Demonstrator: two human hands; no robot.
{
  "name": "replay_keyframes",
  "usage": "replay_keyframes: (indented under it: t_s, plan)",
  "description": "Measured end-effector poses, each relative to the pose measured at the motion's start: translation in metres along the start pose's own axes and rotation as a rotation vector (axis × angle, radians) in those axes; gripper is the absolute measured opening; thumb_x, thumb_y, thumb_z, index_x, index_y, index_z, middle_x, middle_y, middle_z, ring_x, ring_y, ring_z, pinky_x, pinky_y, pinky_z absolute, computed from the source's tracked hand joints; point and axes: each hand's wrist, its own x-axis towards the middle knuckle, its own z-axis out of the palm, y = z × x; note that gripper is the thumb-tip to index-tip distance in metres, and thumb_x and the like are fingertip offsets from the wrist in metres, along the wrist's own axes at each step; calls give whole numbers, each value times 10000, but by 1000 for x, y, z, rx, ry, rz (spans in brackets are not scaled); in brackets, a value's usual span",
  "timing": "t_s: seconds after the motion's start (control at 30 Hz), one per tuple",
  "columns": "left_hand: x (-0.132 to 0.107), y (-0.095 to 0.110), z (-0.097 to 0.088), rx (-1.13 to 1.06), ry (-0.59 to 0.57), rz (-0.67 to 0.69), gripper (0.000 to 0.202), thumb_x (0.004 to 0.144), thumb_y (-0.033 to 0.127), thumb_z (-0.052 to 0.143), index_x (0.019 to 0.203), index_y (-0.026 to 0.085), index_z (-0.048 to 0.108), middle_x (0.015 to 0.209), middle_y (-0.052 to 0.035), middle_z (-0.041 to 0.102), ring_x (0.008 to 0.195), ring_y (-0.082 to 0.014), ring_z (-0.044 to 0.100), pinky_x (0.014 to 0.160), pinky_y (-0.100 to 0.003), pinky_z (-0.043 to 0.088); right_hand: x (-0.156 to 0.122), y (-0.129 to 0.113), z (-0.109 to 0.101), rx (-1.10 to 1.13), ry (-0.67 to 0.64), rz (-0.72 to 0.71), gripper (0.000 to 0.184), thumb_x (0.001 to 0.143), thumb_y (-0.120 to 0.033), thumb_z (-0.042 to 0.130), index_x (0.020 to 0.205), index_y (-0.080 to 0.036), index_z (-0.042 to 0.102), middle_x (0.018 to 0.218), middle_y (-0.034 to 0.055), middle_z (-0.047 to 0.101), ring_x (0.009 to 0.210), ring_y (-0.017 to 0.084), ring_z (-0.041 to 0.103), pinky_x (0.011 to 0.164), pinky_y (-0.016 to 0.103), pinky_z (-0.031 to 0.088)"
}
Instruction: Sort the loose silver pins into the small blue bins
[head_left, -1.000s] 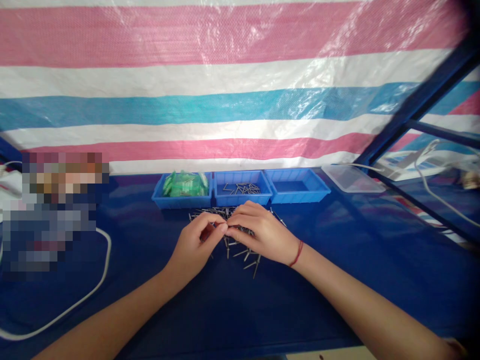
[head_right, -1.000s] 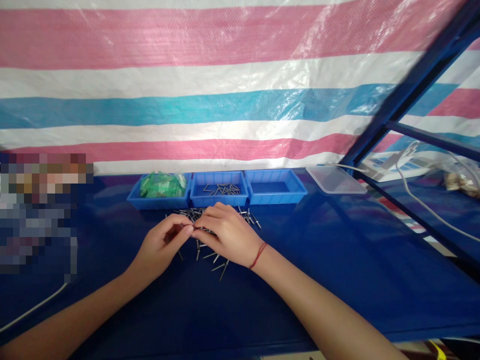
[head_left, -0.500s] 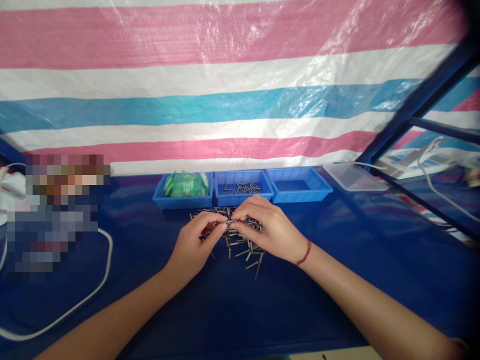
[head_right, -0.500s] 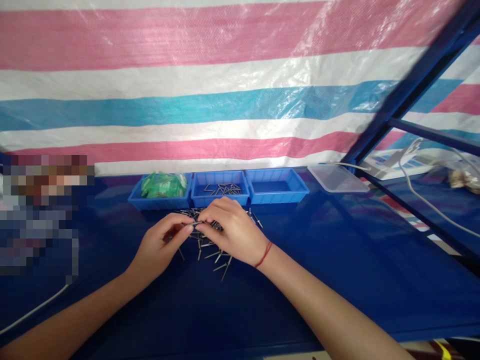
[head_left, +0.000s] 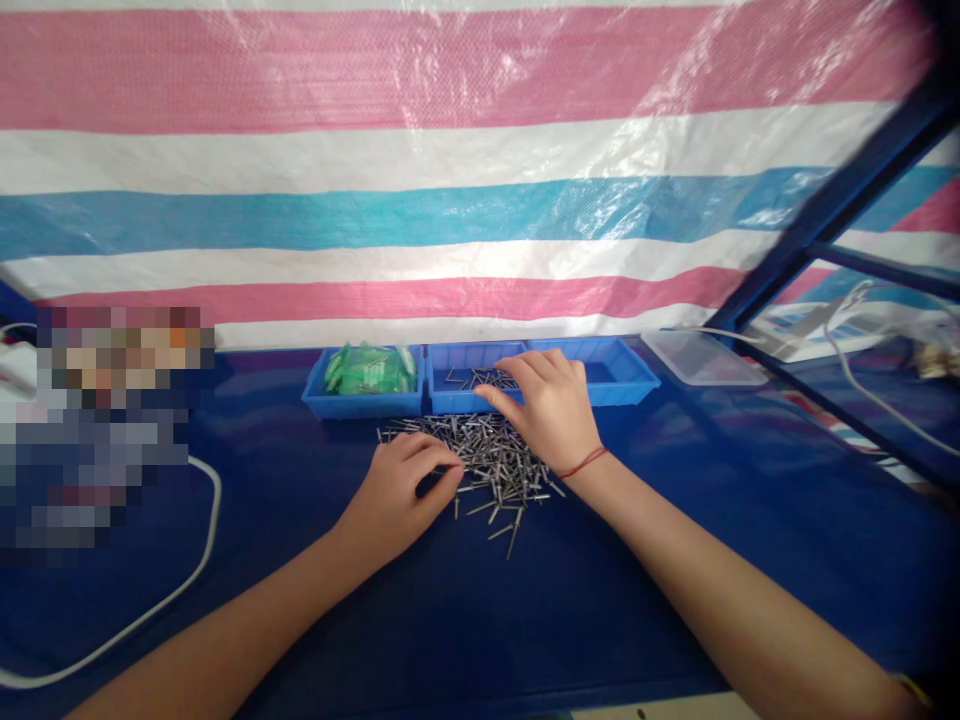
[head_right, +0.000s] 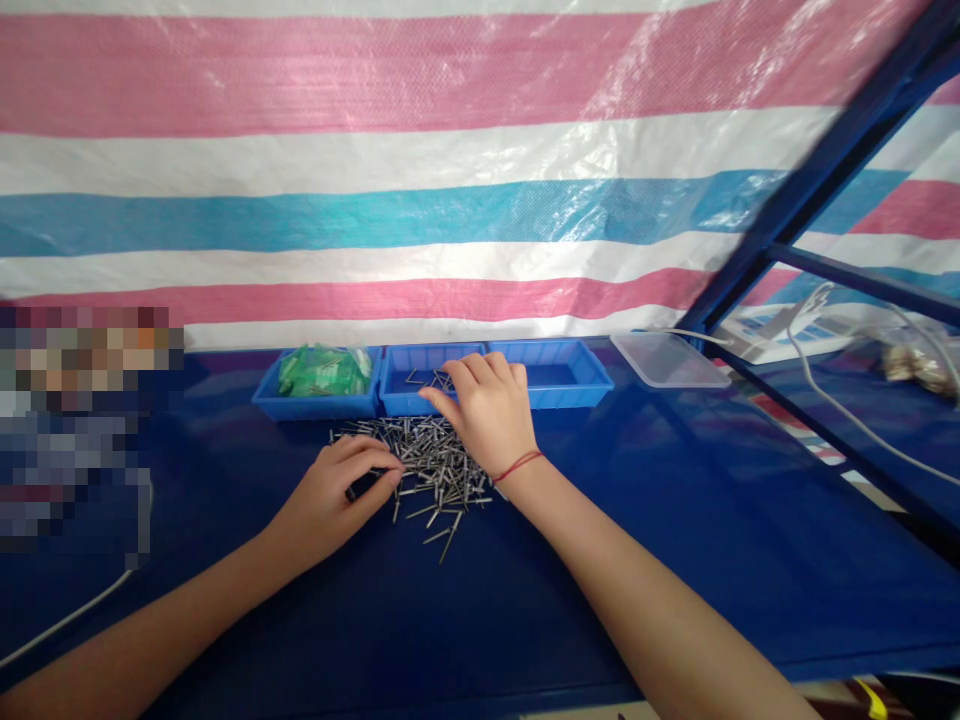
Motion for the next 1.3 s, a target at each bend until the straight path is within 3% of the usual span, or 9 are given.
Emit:
replay_keyframes:
  t_s: [0.1,0.23,0.5,0.6,0.7,0.83,1.1,1.3]
  plan:
    - [-2,5,0,114,-82,71,121,862,222,545,828,210,661,892,-24,660,862,-176,557,762,-327,354,-4,-4,-5,52,-30,23,325,911,-454,503,983,-178,656,919,80,691,858,248,537,709,353,296]
    - [-4,12,2,193,-131,112,115,832,312,606,847,218,671,869,-22,639,842,-186,530,746,-343,309,-8,-12,-17,149,-33,45,235,920,-348,490,953,-182,653,901,67,692,863,239,550,744,358,318]
    - [-6,13,9,267,-190,172,197,941,280,486,878,211,660,863,-24,620,793,-162,534,723,-340,310,-11,-22,-26,279,-106,1,161,892,-260,508,839,-203,649,851,38,680,863,227,557,769,367,351]
    - [-4,11,9,225,-144,148,217,961,258,437,911,185,635,898,-44,609,829,-171,551,748,-329,375,-11,-25,-30,452,-166,19,158,871,-190,506,759,-197,616,783,26,659,790,189,562,759,339,393]
    - [-1,6,4,133,-63,102,199,969,243,412,960,184,602,973,-58,606,892,-177,565,808,-325,425,-10,-28,-33,611,-314,8,177,856,-143,509,708,-189,595,715,12,633,705,150,555,705,292,414]
    - [0,1,-3,33,25,30,133,959,214,432,960,189,562,919,-31,625,878,-162,585,809,-300,443,-12,-34,-31,636,-448,-51,163,858,-139,532,722,-182,610,717,1,650,682,131,562,729,295,396]
    - [0,7,-2,-211,225,-163,138,893,234,545,1018,202,594,921,-7,674,776,-126,611,714,-226,460,-14,-42,-26,682,-476,-40,207,895,-143,504,724,-176,615,725,14,650,689,130,560,726,290,386]
    - [-3,2,0,-289,208,-270,172,875,292,572,1018,214,627,865,10,679,676,-116,566,636,-221,436,-15,-42,-25,691,-449,-41,192,901,-169,515,736,-186,612,707,9,637,674,132,548,727,297,390]
